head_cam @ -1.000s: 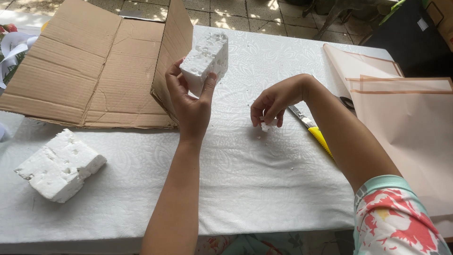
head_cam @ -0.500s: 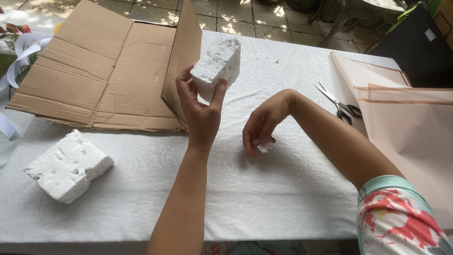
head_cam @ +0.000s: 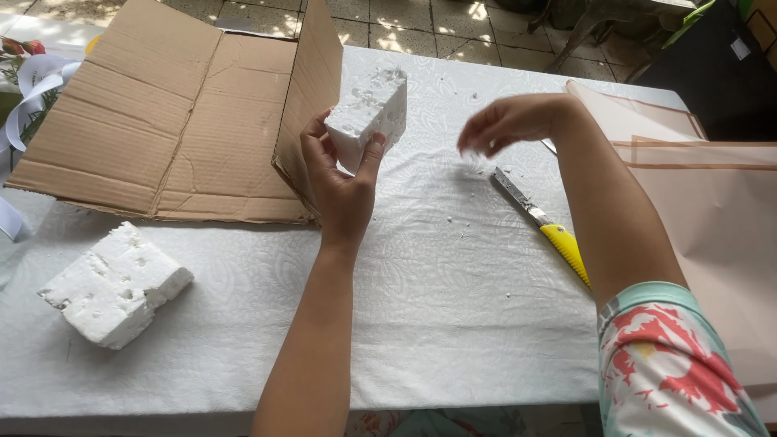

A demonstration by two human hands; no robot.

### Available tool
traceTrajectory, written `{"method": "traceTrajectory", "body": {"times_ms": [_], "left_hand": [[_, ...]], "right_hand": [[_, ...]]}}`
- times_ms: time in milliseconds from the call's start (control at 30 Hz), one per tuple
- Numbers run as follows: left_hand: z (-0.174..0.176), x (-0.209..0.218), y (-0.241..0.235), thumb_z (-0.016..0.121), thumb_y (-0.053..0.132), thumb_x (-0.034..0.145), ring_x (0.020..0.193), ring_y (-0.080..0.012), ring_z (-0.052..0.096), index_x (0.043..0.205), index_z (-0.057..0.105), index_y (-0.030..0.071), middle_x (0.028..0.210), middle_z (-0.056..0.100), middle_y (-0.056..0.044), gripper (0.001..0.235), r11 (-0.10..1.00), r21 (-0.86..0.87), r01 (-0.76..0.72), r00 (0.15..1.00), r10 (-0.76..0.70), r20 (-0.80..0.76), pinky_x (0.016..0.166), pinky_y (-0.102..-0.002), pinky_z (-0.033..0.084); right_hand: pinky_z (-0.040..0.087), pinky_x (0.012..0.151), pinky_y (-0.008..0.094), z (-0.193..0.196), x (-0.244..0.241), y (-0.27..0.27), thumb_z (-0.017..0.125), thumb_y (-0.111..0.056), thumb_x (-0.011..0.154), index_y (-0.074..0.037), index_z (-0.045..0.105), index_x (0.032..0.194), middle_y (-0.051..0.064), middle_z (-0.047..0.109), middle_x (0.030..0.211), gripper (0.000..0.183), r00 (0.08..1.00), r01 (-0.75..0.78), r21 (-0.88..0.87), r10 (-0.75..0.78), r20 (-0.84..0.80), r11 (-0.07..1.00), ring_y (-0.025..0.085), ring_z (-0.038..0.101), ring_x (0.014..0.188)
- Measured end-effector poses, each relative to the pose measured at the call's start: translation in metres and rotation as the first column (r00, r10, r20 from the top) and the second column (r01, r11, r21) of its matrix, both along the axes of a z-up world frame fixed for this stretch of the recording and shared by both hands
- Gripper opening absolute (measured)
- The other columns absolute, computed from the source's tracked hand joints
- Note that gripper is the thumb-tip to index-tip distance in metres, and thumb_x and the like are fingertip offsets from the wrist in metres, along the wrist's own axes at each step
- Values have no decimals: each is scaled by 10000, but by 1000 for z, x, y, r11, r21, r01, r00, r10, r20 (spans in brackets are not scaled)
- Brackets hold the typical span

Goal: The person uses a yellow utility knife to cut a white foam block into smaller pieces on a white tablecloth. They then use scissors to cut a piece of cardboard. The scene includes floral supplies and wrapping paper on the table.

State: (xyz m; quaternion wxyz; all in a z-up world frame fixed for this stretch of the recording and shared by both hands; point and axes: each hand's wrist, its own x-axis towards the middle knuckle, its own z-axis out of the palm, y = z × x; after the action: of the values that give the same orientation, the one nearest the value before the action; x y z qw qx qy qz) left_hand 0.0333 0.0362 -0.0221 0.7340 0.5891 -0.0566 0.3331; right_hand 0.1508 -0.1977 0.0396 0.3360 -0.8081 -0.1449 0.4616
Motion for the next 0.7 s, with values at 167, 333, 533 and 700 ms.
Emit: {"method": "traceTrajectory", "body": {"times_ms": [167,333,533,700], "left_hand": [[0,2,-1,695,154,813,1053,-216,487,1179,366,106,1085,411,-66,494,999,38,-6,1000,7,-19,960,-389,394],[-1,4,0,692,154,815,1052,-216,487,1183,359,107,1090,404,-62,499,1000,15,7,1000,-7,-30,958,-382,401],[-1,2,1,678,163,830,1071,-224,479,1184,353,112,1108,395,-67,483,998,46,36,998,-33,-54,971,-383,402],[1,-1,0,671,167,823,1082,-231,486,1184,348,108,1107,395,-69,488,995,66,80,992,-73,-105,972,-382,407]], "right_hand": [[462,864,564,-23,17,-34,476,-224,998,-88,215,1416,340,-12,1336,511,324,621,4,-261,909,784,538,397,1142],[513,766,525,7,-104,0,517,-409,846,-79,409,1294,281,520,1137,567,781,280,-697,265,565,661,401,602,958],[552,733,432,20,-169,-5,536,-292,854,-68,315,1351,281,559,1125,589,897,281,-768,128,423,575,365,651,917],[537,688,476,-1,-116,-39,515,-237,865,-53,375,1329,297,585,1059,518,791,403,-654,116,601,640,379,649,844]]}}
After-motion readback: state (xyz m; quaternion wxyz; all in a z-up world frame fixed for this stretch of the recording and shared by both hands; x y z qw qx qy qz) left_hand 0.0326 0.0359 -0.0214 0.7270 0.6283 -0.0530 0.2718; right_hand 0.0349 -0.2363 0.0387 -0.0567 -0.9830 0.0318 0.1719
